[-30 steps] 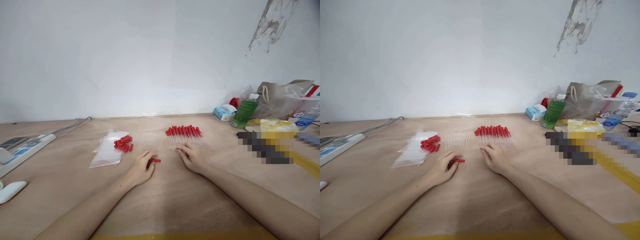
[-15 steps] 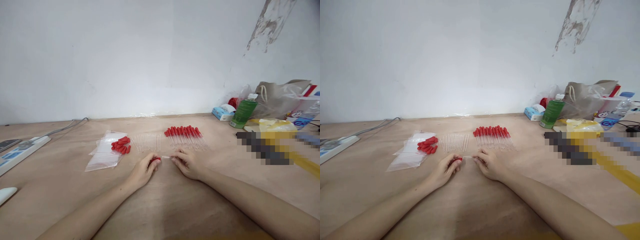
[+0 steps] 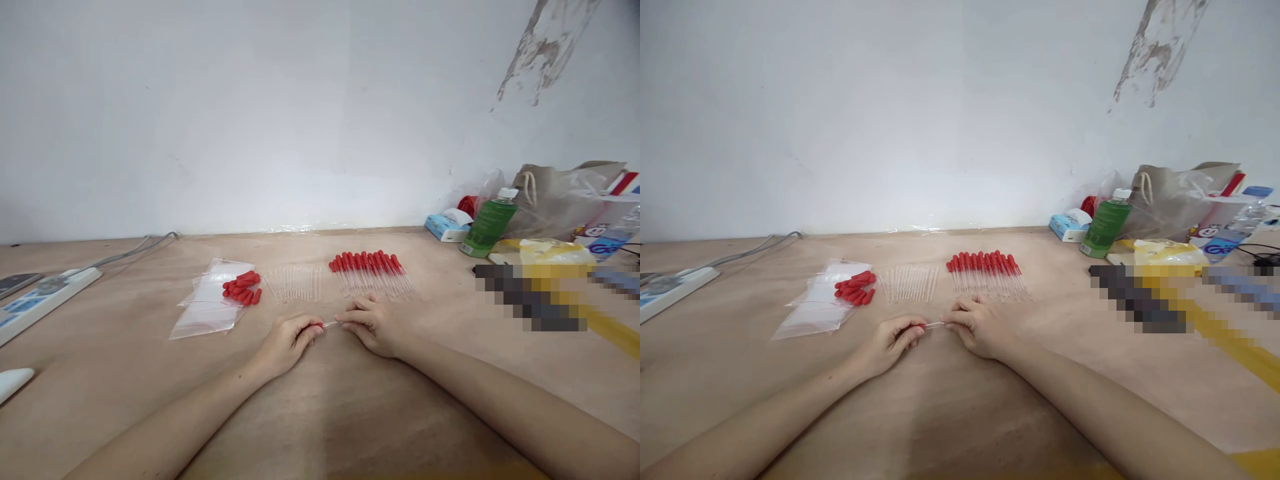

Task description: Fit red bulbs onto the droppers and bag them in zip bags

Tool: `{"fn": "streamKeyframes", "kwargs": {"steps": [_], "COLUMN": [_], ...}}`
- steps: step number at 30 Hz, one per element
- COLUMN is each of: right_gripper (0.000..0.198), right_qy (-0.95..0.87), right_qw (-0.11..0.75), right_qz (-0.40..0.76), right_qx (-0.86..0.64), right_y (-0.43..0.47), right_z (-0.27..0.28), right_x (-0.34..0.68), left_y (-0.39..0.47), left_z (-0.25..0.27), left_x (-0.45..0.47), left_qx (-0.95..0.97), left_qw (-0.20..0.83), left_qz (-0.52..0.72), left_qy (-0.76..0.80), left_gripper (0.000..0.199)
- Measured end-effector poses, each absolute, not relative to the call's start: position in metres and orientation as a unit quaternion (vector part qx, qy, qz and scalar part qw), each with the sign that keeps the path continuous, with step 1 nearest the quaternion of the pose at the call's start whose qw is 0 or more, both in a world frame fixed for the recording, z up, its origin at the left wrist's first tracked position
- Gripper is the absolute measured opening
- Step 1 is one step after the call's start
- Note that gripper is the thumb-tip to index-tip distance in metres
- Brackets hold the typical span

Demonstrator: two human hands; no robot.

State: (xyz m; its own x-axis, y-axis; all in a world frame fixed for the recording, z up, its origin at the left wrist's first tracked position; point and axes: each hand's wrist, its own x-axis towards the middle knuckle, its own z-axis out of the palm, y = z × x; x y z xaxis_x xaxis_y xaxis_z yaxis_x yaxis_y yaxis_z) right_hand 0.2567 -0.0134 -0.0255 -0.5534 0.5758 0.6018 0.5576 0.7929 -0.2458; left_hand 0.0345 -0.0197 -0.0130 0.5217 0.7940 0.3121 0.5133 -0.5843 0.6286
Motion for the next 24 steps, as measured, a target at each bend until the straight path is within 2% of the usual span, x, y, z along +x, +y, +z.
{"fn": "streamKeyframes", "kwargs": {"steps": [7,13,20,24], "right_gripper": [0.020,0.024,0.025,0.028], "right_qy": [-0.890,-0.903,-0.908,-0.908], "right_qw": [0.300,0.260,0.216,0.194], "right_qz": [-0.038,-0.030,0.008,0.016], "right_qx": [-0.341,-0.341,-0.359,-0.371], "right_y": [-0.027,-0.037,-0.036,-0.039], "right_z": [-0.013,-0.005,-0.010,-0.001], "right_x": [0.252,0.243,0.239,0.239], "left_y": [-0.024,-0.027,-0.026,-0.026], "left_z": [-0.009,-0.012,-0.010,-0.008], "left_x": [0.035,0.033,0.032,0.031], "left_qx": [0.876,0.900,0.923,0.912], "left_qw": [0.160,0.112,0.111,0.113], "left_qz": [0.288,0.291,0.238,0.255], "left_qy": [0.352,0.306,0.282,0.302], "left_gripper": [0.022,0.018,0.016,0.018]}}
